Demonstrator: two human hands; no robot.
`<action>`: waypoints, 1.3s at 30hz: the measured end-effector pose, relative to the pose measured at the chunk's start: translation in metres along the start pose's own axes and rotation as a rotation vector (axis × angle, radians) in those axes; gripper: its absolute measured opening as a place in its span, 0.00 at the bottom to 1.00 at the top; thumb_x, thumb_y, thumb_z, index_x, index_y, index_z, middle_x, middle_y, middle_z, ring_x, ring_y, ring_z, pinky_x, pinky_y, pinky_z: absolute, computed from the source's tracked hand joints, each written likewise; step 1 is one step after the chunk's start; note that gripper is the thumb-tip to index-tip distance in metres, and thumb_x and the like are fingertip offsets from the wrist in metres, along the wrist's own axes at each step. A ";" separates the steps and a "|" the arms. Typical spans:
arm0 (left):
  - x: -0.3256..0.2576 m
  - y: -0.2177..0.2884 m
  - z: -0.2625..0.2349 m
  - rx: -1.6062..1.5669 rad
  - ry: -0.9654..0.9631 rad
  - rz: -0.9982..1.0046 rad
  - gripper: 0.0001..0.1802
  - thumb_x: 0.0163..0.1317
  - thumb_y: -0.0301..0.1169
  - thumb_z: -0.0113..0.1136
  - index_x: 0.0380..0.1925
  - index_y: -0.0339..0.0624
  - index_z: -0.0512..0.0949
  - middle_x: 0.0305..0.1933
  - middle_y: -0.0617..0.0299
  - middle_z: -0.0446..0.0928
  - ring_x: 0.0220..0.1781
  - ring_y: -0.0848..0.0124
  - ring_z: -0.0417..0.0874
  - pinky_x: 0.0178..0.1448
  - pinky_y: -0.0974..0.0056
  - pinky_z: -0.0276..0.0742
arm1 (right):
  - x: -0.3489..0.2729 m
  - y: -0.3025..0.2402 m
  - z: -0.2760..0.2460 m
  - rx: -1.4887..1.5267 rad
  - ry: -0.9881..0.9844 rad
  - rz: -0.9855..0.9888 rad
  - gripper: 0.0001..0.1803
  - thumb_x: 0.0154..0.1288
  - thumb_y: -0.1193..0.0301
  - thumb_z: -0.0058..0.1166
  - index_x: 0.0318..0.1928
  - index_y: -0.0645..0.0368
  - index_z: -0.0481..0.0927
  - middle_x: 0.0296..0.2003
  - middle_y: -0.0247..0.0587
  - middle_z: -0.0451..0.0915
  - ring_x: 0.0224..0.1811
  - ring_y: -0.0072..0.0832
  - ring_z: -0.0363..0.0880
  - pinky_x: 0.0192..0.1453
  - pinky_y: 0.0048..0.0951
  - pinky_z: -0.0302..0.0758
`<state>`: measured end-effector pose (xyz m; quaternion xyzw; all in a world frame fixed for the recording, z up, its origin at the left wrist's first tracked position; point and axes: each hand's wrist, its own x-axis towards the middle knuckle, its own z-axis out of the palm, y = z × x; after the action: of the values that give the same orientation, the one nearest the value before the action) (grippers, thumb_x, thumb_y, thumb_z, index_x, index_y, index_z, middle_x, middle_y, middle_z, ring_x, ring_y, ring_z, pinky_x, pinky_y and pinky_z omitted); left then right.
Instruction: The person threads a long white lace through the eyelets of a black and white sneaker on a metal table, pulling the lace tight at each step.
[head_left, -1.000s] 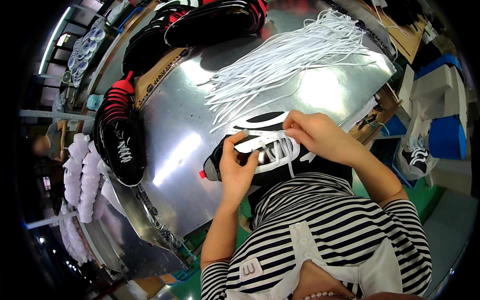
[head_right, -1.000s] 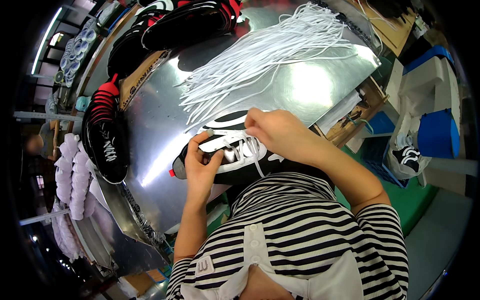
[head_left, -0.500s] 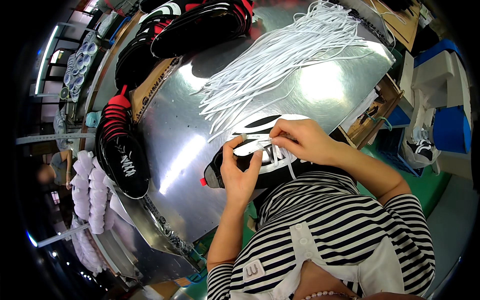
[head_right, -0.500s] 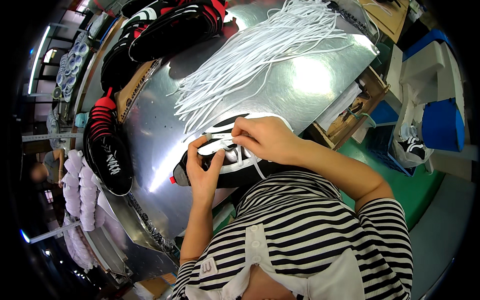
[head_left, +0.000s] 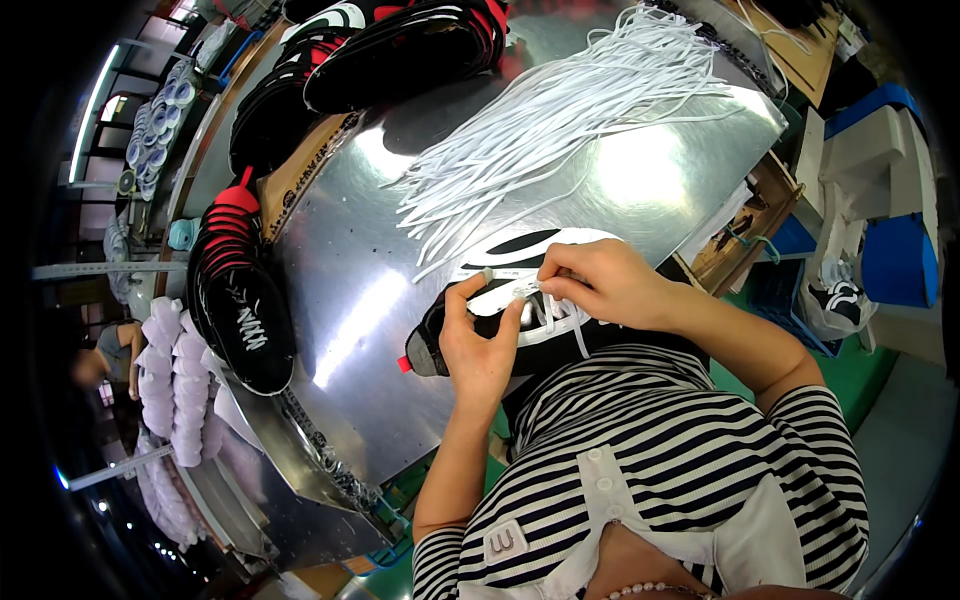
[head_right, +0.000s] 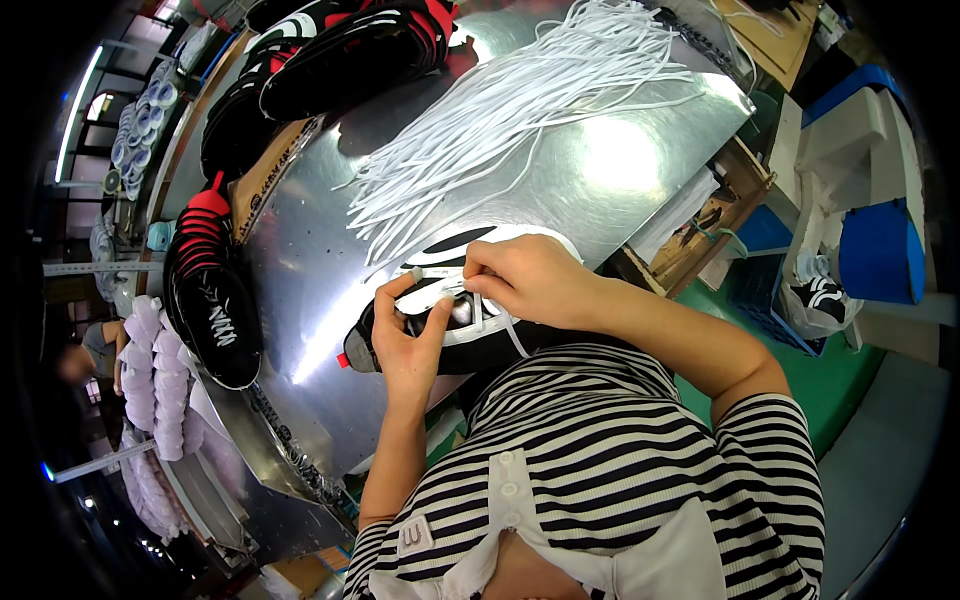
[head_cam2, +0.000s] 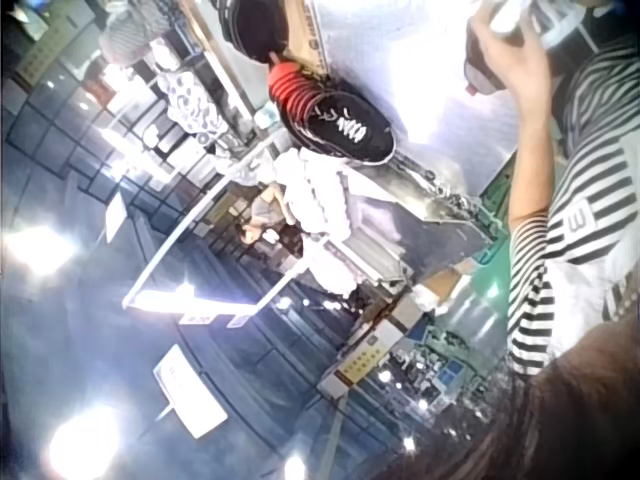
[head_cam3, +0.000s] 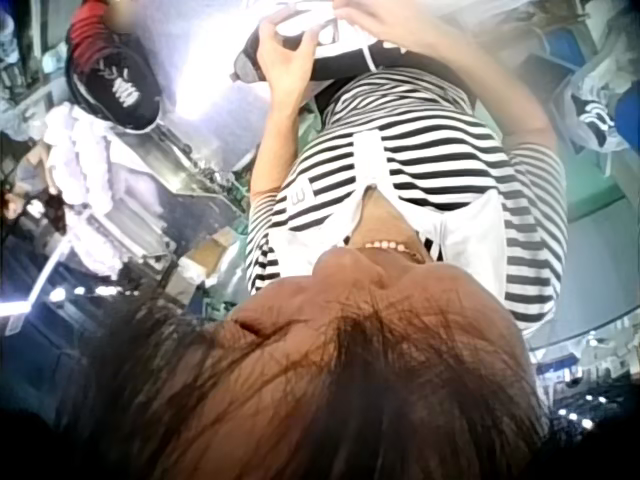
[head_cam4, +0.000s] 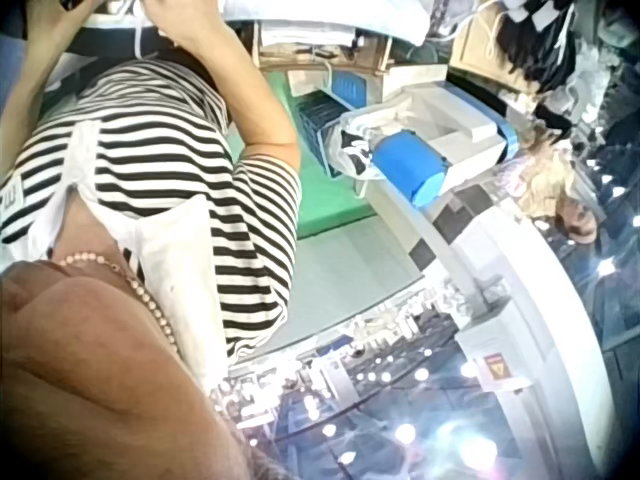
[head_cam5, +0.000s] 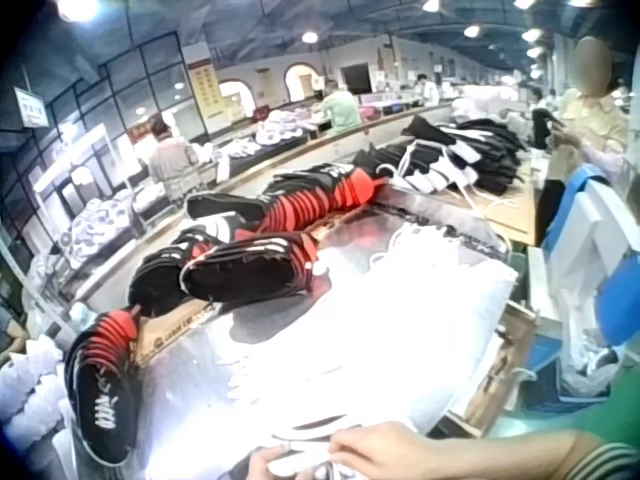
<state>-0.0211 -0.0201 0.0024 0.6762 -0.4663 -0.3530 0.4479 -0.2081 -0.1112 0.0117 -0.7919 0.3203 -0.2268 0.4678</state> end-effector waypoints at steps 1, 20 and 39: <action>0.000 -0.001 0.000 -0.004 0.002 0.007 0.23 0.58 0.19 0.67 0.53 0.33 0.71 0.46 0.55 0.79 0.46 0.74 0.81 0.51 0.70 0.78 | 0.001 -0.001 0.000 -0.013 -0.011 0.004 0.07 0.66 0.70 0.58 0.37 0.61 0.79 0.26 0.42 0.81 0.26 0.36 0.80 0.32 0.33 0.74; 0.000 -0.011 -0.009 -0.275 -0.003 -0.108 0.20 0.65 0.23 0.59 0.57 0.37 0.72 0.25 0.66 0.76 0.24 0.83 0.70 0.30 0.74 0.66 | 0.003 -0.013 -0.007 -0.276 0.051 0.056 0.09 0.69 0.70 0.53 0.44 0.60 0.79 0.29 0.45 0.82 0.32 0.40 0.82 0.37 0.37 0.77; 0.002 0.014 -0.045 -0.358 -0.048 -0.188 0.20 0.62 0.18 0.61 0.54 0.37 0.72 0.41 0.60 0.80 0.46 0.74 0.78 0.52 0.70 0.73 | 0.034 0.028 0.019 0.078 0.265 0.079 0.11 0.71 0.67 0.54 0.46 0.60 0.77 0.31 0.40 0.82 0.32 0.35 0.81 0.39 0.32 0.75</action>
<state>0.0152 -0.0119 0.0308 0.6177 -0.3414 -0.4866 0.5149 -0.1806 -0.1347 -0.0198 -0.7231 0.4008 -0.3230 0.4606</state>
